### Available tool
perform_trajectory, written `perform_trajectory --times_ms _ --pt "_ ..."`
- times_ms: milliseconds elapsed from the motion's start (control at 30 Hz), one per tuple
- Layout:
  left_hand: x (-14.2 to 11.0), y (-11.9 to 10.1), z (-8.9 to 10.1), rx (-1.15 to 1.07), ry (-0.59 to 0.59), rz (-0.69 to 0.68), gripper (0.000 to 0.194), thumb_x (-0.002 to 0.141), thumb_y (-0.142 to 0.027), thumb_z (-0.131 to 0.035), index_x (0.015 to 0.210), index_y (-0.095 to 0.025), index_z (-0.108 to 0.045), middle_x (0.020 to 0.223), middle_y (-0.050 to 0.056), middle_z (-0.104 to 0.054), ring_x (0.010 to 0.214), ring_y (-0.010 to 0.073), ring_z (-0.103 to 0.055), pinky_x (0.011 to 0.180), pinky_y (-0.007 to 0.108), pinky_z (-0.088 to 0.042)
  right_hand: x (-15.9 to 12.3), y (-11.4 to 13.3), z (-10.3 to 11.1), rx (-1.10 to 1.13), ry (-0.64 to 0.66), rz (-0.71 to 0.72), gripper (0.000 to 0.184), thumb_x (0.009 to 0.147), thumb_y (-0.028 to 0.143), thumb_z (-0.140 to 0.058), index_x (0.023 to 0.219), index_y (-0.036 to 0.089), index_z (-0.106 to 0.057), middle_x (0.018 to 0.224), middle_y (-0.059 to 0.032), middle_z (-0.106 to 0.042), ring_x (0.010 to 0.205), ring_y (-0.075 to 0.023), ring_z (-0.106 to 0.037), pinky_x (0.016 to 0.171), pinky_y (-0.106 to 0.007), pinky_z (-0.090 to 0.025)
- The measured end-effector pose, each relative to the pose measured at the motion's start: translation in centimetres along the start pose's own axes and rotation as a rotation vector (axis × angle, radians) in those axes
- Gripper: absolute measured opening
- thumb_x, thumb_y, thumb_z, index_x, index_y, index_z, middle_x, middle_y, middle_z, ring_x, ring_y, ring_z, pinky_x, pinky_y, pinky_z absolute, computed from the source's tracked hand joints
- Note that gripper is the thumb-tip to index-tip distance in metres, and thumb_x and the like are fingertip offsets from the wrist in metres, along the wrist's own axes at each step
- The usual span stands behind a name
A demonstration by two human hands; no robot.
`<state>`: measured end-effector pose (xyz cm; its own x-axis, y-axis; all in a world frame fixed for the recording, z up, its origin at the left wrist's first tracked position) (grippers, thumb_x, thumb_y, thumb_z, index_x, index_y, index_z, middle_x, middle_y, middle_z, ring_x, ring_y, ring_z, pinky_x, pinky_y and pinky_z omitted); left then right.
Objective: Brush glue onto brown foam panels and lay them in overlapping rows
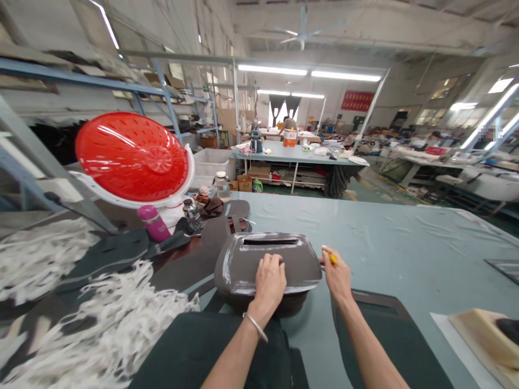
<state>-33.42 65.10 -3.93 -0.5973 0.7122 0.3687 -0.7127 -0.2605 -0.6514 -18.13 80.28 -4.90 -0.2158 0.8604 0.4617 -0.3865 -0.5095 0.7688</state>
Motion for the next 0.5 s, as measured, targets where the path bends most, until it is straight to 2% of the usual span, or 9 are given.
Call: perform_trajectory --times_ms 67,133,200,267,367,433,500 --pt "1.6 -0.7 -1.4 -0.195 0.045 0.043 0.021 0.087 -0.028 -0.045 0.099 -0.018 -0.059 0.097 0.009 -0.06 0.088 0.0179 -0.057 0.083 0.032 -0.043 -1.5 0.9 0.1 0.136 -0.037 -0.023 0.045 0.086 0.054 -0.042 0.109 0.02 -0.059 0.087 -0.0064 -0.067 0.076 -0.0187 -0.064 0.07 -0.032 -0.051" --pt "3.0 -1.2 -2.8 -0.351 0.085 0.111 0.031 0.083 -0.04 -0.052 0.102 -0.016 -0.058 0.1 0.01 -0.061 0.083 0.0175 -0.059 0.081 0.031 -0.045 -2.8 2.5 0.3 0.269 -0.056 -0.039 0.042 0.087 0.052 -0.043 0.11 0.02 -0.057 0.089 -0.0066 -0.067 0.078 -0.0183 -0.064 0.072 -0.033 -0.052" --pt "3.9 -1.6 -4.0 -0.455 0.092 0.153 0.043 0.075 -0.047 -0.061 0.102 -0.014 -0.059 0.1 0.012 -0.063 0.083 0.0182 -0.06 0.08 0.031 -0.045 -3.7 4.0 0.4 0.399 -0.014 -0.046 0.037 0.088 0.051 -0.044 0.107 0.021 -0.054 0.089 -0.006 -0.067 0.075 -0.0169 -0.064 0.071 -0.032 -0.054" --pt "4.1 -2.2 -4.9 -0.536 0.108 0.159 0.037 0.072 -0.045 -0.063 0.093 -0.014 -0.062 0.093 0.01 -0.066 0.082 0.0178 -0.06 0.078 0.03 -0.045 -4.2 4.8 0.6 0.507 0.035 -0.063 0.034 0.087 0.051 -0.045 0.103 0.021 -0.052 0.087 -0.0048 -0.066 0.073 -0.0155 -0.064 0.069 -0.031 -0.054" --pt "3.1 -3.1 -5.9 -0.591 0.157 0.153 0.023 0.078 -0.037 -0.055 0.079 -0.015 -0.063 0.079 0.005 -0.066 0.075 0.0147 -0.06 0.075 0.028 -0.046 -4.3 4.1 1.2 0.618 0.054 -0.122 0.034 0.085 0.053 -0.048 0.099 0.022 -0.048 0.083 -0.0026 -0.066 0.069 -0.0142 -0.064 0.065 -0.03 -0.055" --pt "2.1 -3.9 -6.2 -0.589 0.163 0.147 0.025 0.079 -0.039 -0.054 0.081 -0.016 -0.062 0.079 0.004 -0.066 0.073 0.0137 -0.06 0.073 0.027 -0.046 -4.4 3.2 1.6 0.675 0.08 -0.147 0.034 0.084 0.053 -0.05 0.097 0.022 -0.047 0.083 -0.0018 -0.065 0.07 -0.0141 -0.064 0.065 -0.03 -0.055" --pt "1.3 -4.8 -6.2 -0.566 0.133 0.141 0.031 0.075 -0.044 -0.06 0.088 -0.016 -0.06 0.083 0.004 -0.066 0.076 0.0137 -0.06 0.072 0.026 -0.045 -4.6 2.4 2.0 0.725 0.112 -0.144 0.032 0.084 0.052 -0.05 0.096 0.023 -0.047 0.084 -0.0017 -0.064 0.072 -0.0144 -0.064 0.066 -0.029 -0.055"
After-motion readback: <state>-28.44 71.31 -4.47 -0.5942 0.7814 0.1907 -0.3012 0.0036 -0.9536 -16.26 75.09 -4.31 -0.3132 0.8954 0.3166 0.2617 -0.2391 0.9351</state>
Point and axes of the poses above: each hand's wrist, its own x-axis towards the middle knuckle, its own z-axis out of the back of the hand, y = z × x, the point moved 3 cm from there along x, towards the middle knuckle
